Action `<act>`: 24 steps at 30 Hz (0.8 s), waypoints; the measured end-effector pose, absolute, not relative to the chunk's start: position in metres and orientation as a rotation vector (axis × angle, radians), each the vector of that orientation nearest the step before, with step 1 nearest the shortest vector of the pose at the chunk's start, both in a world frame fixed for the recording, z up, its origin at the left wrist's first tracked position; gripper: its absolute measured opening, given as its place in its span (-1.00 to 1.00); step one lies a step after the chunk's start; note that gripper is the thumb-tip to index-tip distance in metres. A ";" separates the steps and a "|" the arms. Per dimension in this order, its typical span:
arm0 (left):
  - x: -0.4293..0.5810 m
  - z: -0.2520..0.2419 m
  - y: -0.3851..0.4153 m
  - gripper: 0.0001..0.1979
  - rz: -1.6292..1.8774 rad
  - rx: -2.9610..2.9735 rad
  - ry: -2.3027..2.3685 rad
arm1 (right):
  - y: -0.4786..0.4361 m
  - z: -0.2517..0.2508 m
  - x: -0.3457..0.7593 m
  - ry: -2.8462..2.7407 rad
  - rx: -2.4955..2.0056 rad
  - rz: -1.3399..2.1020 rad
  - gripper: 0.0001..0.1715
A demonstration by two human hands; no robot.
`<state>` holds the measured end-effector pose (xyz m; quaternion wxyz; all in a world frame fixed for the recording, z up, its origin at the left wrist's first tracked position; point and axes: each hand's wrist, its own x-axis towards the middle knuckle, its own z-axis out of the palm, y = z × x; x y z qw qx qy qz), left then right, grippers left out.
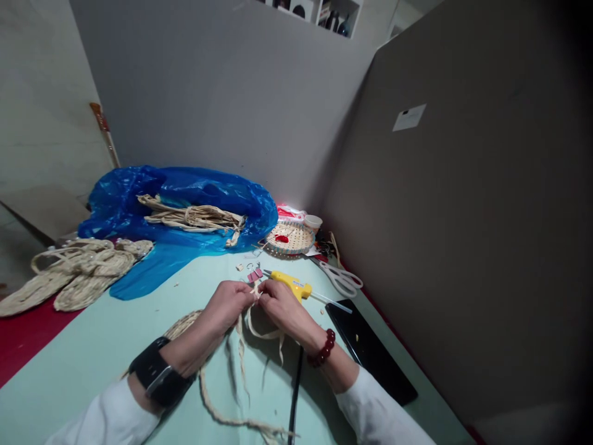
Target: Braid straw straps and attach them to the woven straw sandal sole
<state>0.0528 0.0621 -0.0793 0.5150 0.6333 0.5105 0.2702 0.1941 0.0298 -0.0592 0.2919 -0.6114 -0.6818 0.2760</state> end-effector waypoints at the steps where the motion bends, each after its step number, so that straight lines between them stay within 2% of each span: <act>1: 0.053 -0.078 0.062 -0.75 0.654 1.569 1.253 | 0.030 -0.058 0.193 -1.801 -1.624 0.737 -0.79; 4: 0.053 -0.071 0.060 -0.75 0.674 1.739 1.314 | 0.027 -0.054 0.192 -1.763 -1.596 0.730 -0.73; 13: 0.049 -0.045 0.055 -0.68 0.695 2.084 1.401 | 0.024 -0.060 0.190 -1.584 -1.605 0.695 -0.76; 20: 0.071 -0.054 0.016 -0.69 0.554 2.257 1.399 | 0.031 -0.066 0.196 -1.515 -1.541 0.846 -0.78; 24: 0.078 -0.058 0.002 -0.77 0.543 2.264 1.384 | 0.031 -0.063 0.201 -1.491 -1.498 0.981 -0.78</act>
